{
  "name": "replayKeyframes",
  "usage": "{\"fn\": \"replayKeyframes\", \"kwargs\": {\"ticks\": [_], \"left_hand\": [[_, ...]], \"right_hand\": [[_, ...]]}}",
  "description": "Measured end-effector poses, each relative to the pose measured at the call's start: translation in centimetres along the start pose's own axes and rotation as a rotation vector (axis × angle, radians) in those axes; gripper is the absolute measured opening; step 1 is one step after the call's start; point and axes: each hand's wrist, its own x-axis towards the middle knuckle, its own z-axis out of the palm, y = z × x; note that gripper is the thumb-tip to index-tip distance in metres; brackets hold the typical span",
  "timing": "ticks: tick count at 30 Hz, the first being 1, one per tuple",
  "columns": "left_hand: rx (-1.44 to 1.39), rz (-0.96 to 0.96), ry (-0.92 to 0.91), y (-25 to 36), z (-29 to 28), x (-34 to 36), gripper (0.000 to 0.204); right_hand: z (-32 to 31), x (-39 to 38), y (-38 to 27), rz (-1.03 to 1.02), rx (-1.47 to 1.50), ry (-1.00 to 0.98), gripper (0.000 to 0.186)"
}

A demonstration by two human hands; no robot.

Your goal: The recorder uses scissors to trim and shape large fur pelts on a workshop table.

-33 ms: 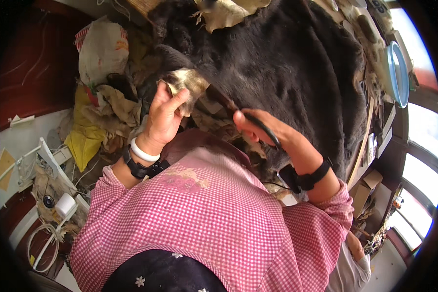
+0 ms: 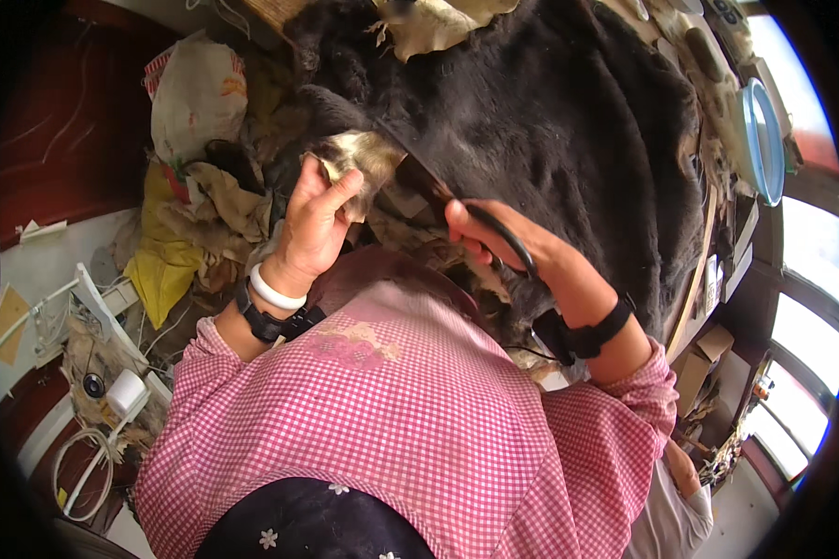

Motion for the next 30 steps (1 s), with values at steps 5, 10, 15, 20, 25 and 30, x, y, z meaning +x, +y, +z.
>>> {"fn": "replayKeyframes", "kwargs": {"ticks": [5, 10, 15, 20, 25, 30], "left_hand": [[0.002, -0.012, 0.021, 0.4, 0.1, -0.3, 0.034], [0.012, -0.020, -0.003, 0.5, -0.5, -0.3, 0.036], [0.044, -0.041, -0.009, 1.5, -1.4, -0.2, 0.037], [0.057, -0.049, 0.008, 2.1, -1.7, -0.3, 0.037], [0.078, -0.074, 0.005, 2.3, -1.5, -0.6, 0.037], [0.088, -0.050, -0.023, 2.3, -1.6, -0.3, 0.039]], "right_hand": [[-0.3, 1.0, -0.9, 0.047, 0.003, -0.008, 0.079], [-0.6, 0.8, -1.4, 0.122, -0.030, 0.016, 0.082], [-1.0, 0.0, -2.9, 0.203, -0.246, 0.101, 0.086], [-2.6, -1.3, -2.6, 0.121, -0.358, 0.074, 0.094], [-2.9, -1.5, -2.7, 0.036, -0.300, 0.061, 0.091], [-1.7, 2.6, -4.7, 0.113, -0.317, 0.041, 0.077]]}}
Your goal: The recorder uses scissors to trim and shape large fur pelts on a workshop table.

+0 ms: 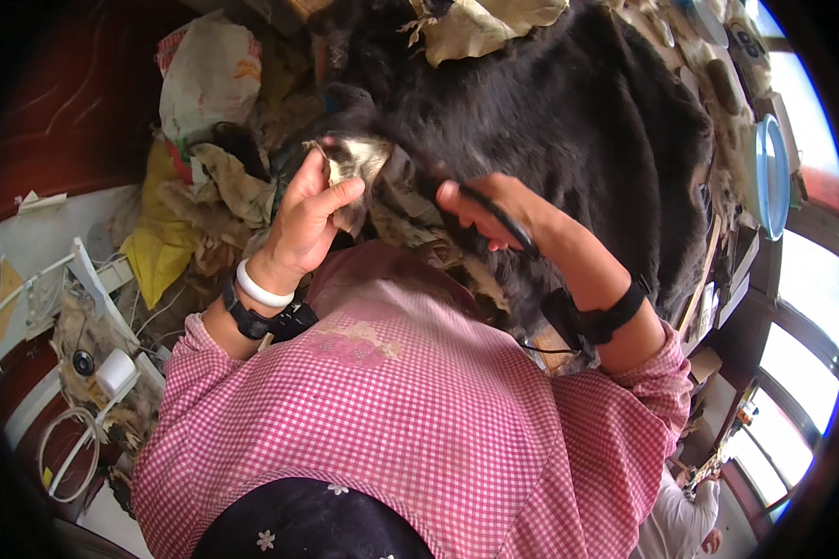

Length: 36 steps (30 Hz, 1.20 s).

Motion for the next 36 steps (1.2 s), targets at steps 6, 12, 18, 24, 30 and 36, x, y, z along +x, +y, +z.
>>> {"fn": "replayKeyframes", "kwargs": {"ticks": [6, 12, 18, 24, 30, 36], "left_hand": [[-0.027, -0.044, -0.028, 1.1, -0.6, -0.7, 0.045], [0.018, -0.003, -0.015, 1.4, 0.0, -0.8, 0.052], [0.013, 0.044, -0.012, 1.1, -0.1, -0.6, 0.057], [-0.017, 0.012, -0.002, 1.4, -0.7, -0.6, 0.061], [-0.030, -0.115, -0.058, 2.2, -2.6, -0.5, 0.065], [-0.067, -0.056, -0.077, 1.2, -2.1, -0.2, 0.061]], "right_hand": [[-2.3, -2.3, 1.8, -0.115, 0.129, -0.169, 0.075], [-2.1, -2.4, 2.2, -0.052, 0.000, -0.287, 0.073], [-3.0, 1.7, 0.8, -0.143, -0.037, -0.237, 0.080], [-4.0, 1.8, -0.9, -0.109, -0.185, -0.172, 0.076], [-5.6, 3.1, -1.2, -0.282, -0.478, -0.097, 0.075], [-3.4, 4.5, -2.2, -0.291, -0.284, -0.147, 0.080]]}}
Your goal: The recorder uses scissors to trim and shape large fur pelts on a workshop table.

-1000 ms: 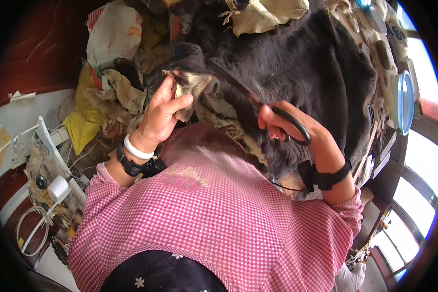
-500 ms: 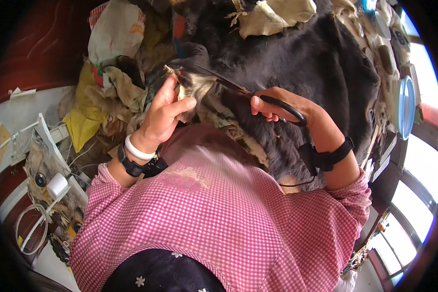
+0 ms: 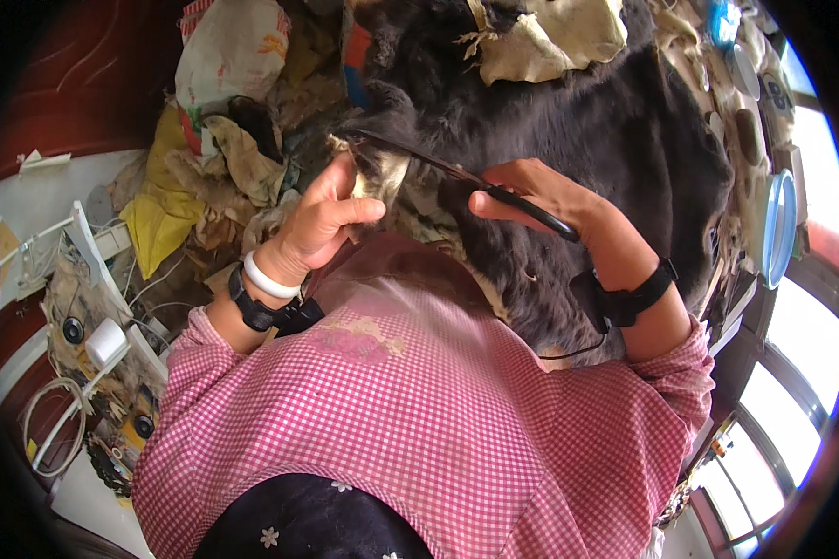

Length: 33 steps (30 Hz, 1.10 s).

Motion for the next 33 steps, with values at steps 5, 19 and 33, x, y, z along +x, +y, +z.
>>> {"fn": "replayKeyframes", "kwargs": {"ticks": [5, 19, 33], "left_hand": [[0.105, -0.054, 0.006, 0.4, -0.6, 0.1, 0.048], [-0.071, 0.102, 0.171, 0.7, -0.9, 2.6, 0.026], [-0.125, -0.005, 0.026, 3.5, -2.2, 2.3, 0.025]], "right_hand": [[-0.2, 0.2, -0.1, 0.025, -0.026, -0.008, 0.080], [0.1, -0.3, 0.8, -0.045, 0.038, 0.029, 0.084], [-2.1, -0.6, -1.2, 0.022, 0.075, -0.017, 0.086]]}}
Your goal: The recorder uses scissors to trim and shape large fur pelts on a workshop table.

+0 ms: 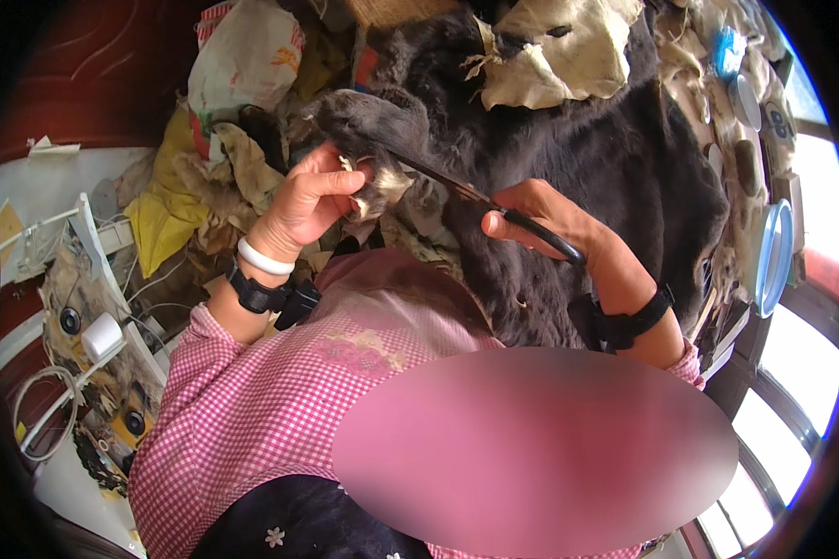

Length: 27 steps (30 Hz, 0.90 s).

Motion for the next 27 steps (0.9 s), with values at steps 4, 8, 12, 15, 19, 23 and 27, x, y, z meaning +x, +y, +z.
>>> {"fn": "replayKeyframes", "kwargs": {"ticks": [4, 8, 12, 15, 19, 23, 27], "left_hand": [[0.025, -0.071, -0.092, 0.5, 0.3, -0.2, 0.027], [0.063, -0.137, -0.122, 0.2, 0.1, 0.3, 0.032], [0.090, -0.112, -0.103, 0.4, -0.2, 0.5, 0.033], [0.048, -0.041, -0.109, 1.2, 0.2, 0.2, 0.033], [0.051, -0.014, -0.132, 0.7, -1.2, 0.1, 0.034], [-0.055, 0.009, -0.154, 1.2, 1.4, 0.2, 0.029], [0.101, -0.054, -0.135, 0.5, 0.2, 0.7, 0.018]], "right_hand": [[-0.3, 0.0, -0.5, 0.008, -0.050, -0.039, 0.084], [-0.4, 1.8, -0.7, -0.128, -0.053, -0.042, 0.081], [-0.7, 3.0, -0.6, -0.177, -0.065, -0.037, 0.081], [-1.1, 3.1, -0.3, -0.090, -0.114, -0.107, 0.080], [-0.9, 3.0, -0.7, -0.079, -0.146, -0.117, 0.079], [-0.4, 3.5, -0.7, -0.155, -0.051, -0.094, 0.077], [-0.1, 4.2, -2.4, -0.142, -0.031, -0.115, 0.080]]}}
